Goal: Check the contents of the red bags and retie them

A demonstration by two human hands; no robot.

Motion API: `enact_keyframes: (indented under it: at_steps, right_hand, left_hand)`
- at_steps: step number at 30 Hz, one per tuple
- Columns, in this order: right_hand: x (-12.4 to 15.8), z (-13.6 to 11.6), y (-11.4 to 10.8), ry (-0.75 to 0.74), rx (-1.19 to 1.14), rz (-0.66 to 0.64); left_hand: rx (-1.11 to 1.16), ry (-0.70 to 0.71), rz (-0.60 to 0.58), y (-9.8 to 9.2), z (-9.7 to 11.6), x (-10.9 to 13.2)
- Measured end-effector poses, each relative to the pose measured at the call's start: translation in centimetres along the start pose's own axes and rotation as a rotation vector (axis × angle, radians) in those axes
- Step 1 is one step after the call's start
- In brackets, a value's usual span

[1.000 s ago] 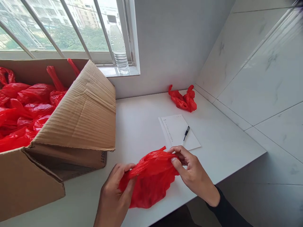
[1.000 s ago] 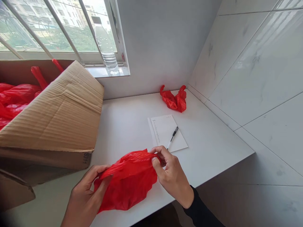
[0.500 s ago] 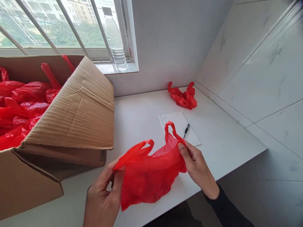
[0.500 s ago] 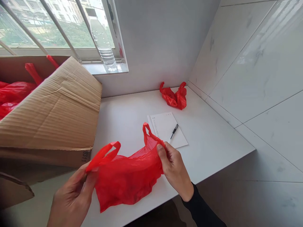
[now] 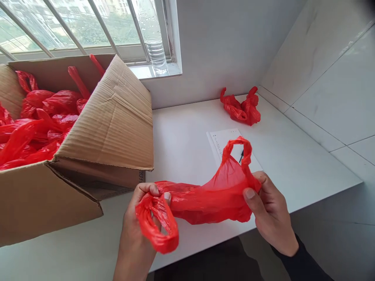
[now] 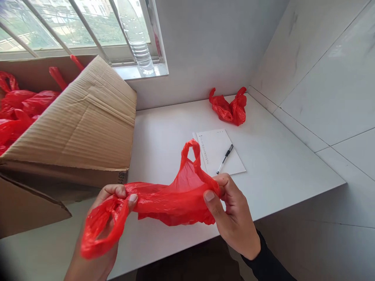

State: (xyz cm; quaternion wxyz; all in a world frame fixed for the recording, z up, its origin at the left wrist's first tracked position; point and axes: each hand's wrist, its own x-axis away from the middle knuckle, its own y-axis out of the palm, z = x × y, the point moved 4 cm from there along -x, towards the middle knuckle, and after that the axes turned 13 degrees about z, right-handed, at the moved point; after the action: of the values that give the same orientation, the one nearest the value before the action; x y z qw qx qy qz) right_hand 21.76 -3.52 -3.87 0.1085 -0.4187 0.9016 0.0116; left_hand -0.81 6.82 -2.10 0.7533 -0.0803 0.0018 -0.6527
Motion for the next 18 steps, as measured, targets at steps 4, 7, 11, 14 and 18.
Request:
enact_keyframes:
  at_steps: [4,7,11,14,18]
  right_hand:
    - [0.4,0.2,-0.5,-0.035,-0.013,-0.016]
    - [0.3,-0.2,-0.3,-0.044,0.052,-0.133]
    - [0.0,-1.5,0.1,-0.088,0.172,-0.176]
    - [0.0,-1.9,0.4,-0.060,0.223,-0.179]
    - [0.2,-2.2,0.3,-0.036,0.232,-0.148]
  left_hand:
    - [-0.040,0.073,0.031,-1.2,0.2,0.3]
    - [-0.123,0.096,0.030,-1.6,0.2,0.7]
    - [-0.208,0.097,0.068,-1.7,0.4,1.0]
    - [-0.177,0.001,0.054,-1.7,0.4,1.1]
    - [-0.083,-0.095,0.014,-2.0,0.2,1.2]
